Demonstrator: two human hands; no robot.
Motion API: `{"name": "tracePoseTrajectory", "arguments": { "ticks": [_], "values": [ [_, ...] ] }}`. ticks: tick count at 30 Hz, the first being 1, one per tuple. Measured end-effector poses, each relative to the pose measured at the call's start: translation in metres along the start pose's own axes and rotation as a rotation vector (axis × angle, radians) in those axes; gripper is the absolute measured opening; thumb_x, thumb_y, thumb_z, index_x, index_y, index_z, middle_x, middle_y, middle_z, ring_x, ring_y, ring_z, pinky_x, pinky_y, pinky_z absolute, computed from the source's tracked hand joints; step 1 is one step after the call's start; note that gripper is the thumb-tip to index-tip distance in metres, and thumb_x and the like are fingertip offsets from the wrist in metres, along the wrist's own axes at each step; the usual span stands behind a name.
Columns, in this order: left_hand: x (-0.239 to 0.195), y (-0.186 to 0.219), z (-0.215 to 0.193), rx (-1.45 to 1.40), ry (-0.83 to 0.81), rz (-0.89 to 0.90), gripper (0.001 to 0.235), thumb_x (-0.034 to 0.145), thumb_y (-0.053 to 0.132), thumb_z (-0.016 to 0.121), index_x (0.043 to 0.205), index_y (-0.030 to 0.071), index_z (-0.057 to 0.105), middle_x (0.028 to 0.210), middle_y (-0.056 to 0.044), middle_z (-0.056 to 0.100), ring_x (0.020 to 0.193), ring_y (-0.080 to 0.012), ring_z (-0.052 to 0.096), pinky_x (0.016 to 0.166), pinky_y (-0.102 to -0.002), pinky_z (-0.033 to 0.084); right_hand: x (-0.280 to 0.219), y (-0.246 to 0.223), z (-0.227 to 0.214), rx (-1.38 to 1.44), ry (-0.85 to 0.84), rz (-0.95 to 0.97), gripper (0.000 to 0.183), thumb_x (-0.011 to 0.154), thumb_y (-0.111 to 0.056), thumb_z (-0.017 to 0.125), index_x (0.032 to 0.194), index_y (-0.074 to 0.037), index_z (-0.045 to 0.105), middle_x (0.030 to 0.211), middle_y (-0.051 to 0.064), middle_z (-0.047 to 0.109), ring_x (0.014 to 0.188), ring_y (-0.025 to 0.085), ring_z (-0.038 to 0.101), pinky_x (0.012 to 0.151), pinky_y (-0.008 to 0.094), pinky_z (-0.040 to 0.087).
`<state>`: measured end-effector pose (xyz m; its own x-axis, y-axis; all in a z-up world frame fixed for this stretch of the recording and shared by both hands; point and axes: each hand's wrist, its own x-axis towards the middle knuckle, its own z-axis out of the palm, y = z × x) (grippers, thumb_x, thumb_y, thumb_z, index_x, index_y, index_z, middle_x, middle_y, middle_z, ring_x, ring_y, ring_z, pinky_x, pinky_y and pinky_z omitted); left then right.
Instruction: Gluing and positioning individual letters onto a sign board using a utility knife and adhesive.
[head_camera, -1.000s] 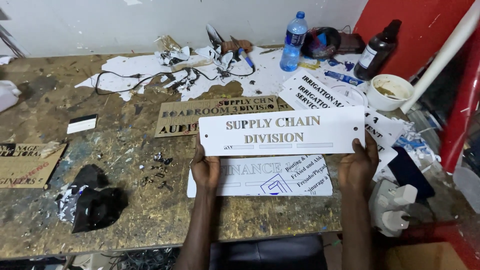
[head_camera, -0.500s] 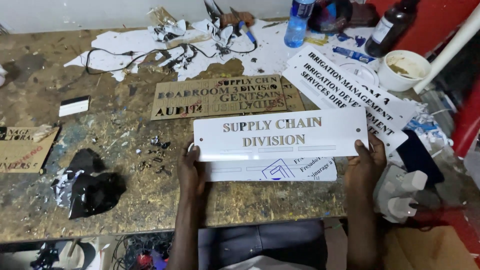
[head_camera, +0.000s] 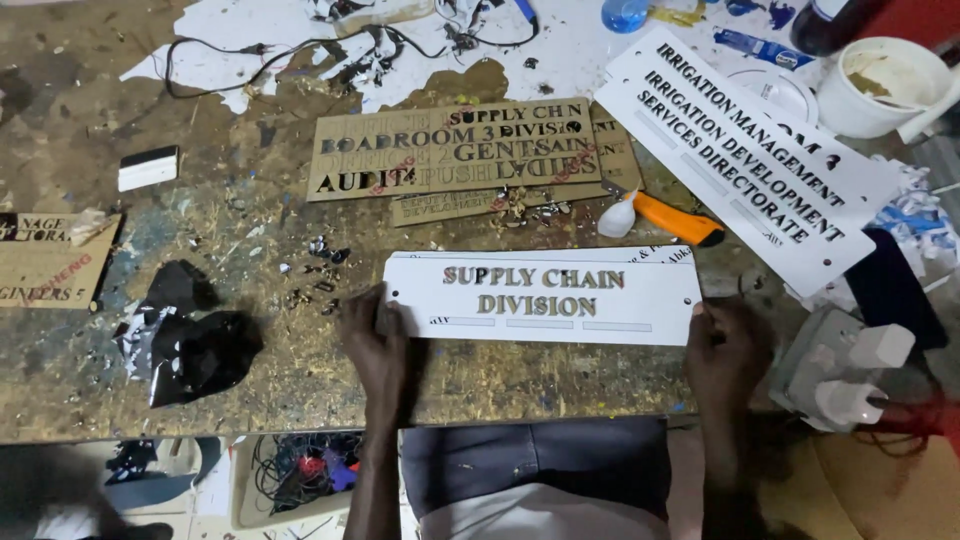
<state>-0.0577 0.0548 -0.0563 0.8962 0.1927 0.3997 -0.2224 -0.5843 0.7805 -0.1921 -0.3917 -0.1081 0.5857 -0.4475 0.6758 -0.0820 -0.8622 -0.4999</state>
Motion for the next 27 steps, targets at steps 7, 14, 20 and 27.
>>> {"name": "tracePoseTrajectory", "arguments": {
  "ticks": [7, 14, 20, 27],
  "values": [
    [-0.004, 0.017, 0.003, 0.108, 0.071, 0.102, 0.035, 0.097, 0.021, 0.078, 0.129, 0.007, 0.082, 0.126, -0.016, 0.064, 0.117, -0.0445, 0.062, 0.105, -0.055, 0.050, 0.015, -0.036, -0.018, -0.021, -0.016, -0.012, 0.010, 0.115, -0.004, 0.091, 0.124, -0.005, 0.093, 0.106, 0.013, 0.075, 0.091, 0.035, 0.076, 0.082, 0.044, 0.060],
    [-0.018, 0.032, 0.017, -0.048, -0.213, 0.266, 0.031, 0.105, 0.015, 0.063, 0.132, 0.007, 0.074, 0.136, -0.018, 0.066, 0.132, -0.0397, 0.061, 0.106, -0.054, 0.056, 0.011, -0.053, -0.009, 0.219, -0.065, -0.034, 0.015, 0.113, 0.014, 0.076, 0.126, 0.010, 0.082, 0.126, 0.026, 0.069, 0.102, 0.041, 0.070, 0.079, 0.047, 0.058],
    [-0.029, 0.035, 0.053, -0.133, -0.146, 0.529, 0.044, 0.098, 0.008, 0.075, 0.142, 0.004, 0.073, 0.140, -0.021, 0.067, 0.139, -0.0499, 0.061, 0.118, -0.061, 0.051, 0.022, -0.113, -0.001, 0.298, -0.146, -0.097, 0.031, 0.105, -0.005, 0.084, 0.136, -0.001, 0.081, 0.115, 0.017, 0.074, 0.102, 0.039, 0.075, 0.092, 0.049, 0.060],
    [-0.022, 0.022, 0.060, -0.105, 0.058, 0.430, 0.054, 0.105, 0.008, 0.074, 0.157, 0.006, 0.063, 0.142, -0.016, 0.059, 0.140, -0.0436, 0.056, 0.121, -0.060, 0.045, 0.024, -0.123, 0.013, 0.257, -0.267, -0.077, 0.039, 0.107, -0.009, 0.078, 0.145, -0.002, 0.074, 0.118, 0.014, 0.074, 0.093, 0.031, 0.076, 0.085, 0.043, 0.062]
  ]
}}
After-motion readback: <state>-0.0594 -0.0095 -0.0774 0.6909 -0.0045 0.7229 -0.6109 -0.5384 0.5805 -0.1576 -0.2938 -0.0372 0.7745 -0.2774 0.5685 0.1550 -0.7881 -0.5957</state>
